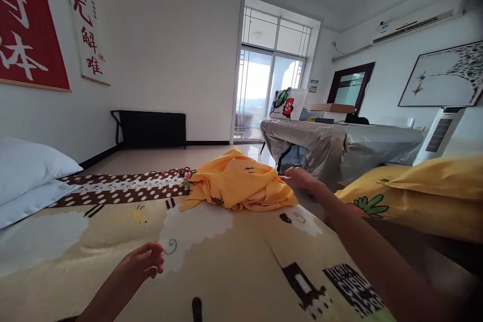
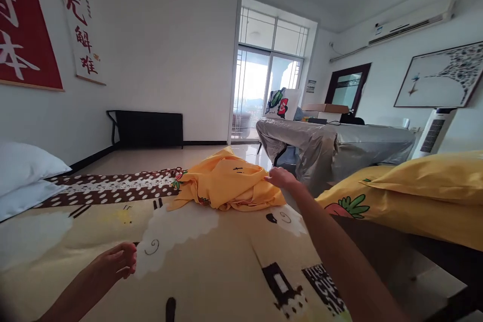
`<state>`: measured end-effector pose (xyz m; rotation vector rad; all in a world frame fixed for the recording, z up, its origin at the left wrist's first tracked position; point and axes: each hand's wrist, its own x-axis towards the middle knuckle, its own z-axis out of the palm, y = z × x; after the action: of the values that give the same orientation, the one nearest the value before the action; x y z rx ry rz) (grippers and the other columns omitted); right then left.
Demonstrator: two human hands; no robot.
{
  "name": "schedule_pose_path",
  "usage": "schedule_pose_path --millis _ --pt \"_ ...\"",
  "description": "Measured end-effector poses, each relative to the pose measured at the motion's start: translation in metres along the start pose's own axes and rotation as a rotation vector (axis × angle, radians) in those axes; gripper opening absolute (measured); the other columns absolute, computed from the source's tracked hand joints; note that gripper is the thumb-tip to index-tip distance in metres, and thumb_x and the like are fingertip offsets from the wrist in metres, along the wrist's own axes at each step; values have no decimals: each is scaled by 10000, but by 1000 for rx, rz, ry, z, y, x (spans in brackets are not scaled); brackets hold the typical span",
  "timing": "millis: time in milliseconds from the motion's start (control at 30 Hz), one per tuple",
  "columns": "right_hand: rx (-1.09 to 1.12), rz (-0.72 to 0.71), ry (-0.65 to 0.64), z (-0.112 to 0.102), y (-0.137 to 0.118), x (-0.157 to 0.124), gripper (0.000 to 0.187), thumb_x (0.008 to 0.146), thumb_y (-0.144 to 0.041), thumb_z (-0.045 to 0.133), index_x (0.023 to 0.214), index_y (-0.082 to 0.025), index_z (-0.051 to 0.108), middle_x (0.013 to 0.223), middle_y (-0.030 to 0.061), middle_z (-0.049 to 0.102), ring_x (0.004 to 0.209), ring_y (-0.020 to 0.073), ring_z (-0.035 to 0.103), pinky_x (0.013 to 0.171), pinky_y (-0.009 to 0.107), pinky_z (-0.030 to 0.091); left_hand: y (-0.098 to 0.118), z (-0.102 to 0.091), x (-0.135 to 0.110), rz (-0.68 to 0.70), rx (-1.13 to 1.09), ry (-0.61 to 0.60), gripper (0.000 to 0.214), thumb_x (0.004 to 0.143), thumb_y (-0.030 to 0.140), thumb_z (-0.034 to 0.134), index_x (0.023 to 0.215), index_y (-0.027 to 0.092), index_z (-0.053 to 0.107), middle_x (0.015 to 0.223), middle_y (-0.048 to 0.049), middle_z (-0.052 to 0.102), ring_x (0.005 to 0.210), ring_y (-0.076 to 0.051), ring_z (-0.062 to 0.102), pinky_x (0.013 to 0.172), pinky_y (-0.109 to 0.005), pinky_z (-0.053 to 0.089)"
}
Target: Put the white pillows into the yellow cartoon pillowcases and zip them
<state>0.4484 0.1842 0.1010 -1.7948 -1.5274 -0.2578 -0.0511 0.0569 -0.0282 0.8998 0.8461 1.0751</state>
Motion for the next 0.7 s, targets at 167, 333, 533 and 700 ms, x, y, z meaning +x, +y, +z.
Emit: schedule_pose_path --millis 167,333,533,700 --pt "-44 -249 -439 120 -102 -19 305 911 -343 574 1151 -156 588 1174 80 598 1019 190 596 882 406 510 7 -10 -5 67 -68 -41 298 603 417 819 785 196 736 718 -39 657 691 -190 594 645 -282 429" --pt "-115 -248 -522 191 -151 -49 385 919 -351 558 1256 -168 526 1264 99 542 1077 219 572 898 437 504 15 -13 -10 88 -107 -68 293 601 418 823 755 186 733 691 -44 648 659 -181 579 622 -278 414" --pt "-280 -171 -549 212 -139 -74 357 916 -353 565 1208 -148 554 1197 90 577 1033 208 591 871 414 515 17 -18 -13 128 -180 -100 231 666 363 790 800 183 734 748 -45 657 708 -179 595 655 -276 416" --pt "-330 -194 -601 202 -138 -75 328 924 -353 551 1187 -157 567 1185 90 585 1016 195 595 867 404 517 19 -17 -15 148 -165 -152 225 699 376 761 802 179 724 731 -43 647 688 -177 595 646 -278 404"
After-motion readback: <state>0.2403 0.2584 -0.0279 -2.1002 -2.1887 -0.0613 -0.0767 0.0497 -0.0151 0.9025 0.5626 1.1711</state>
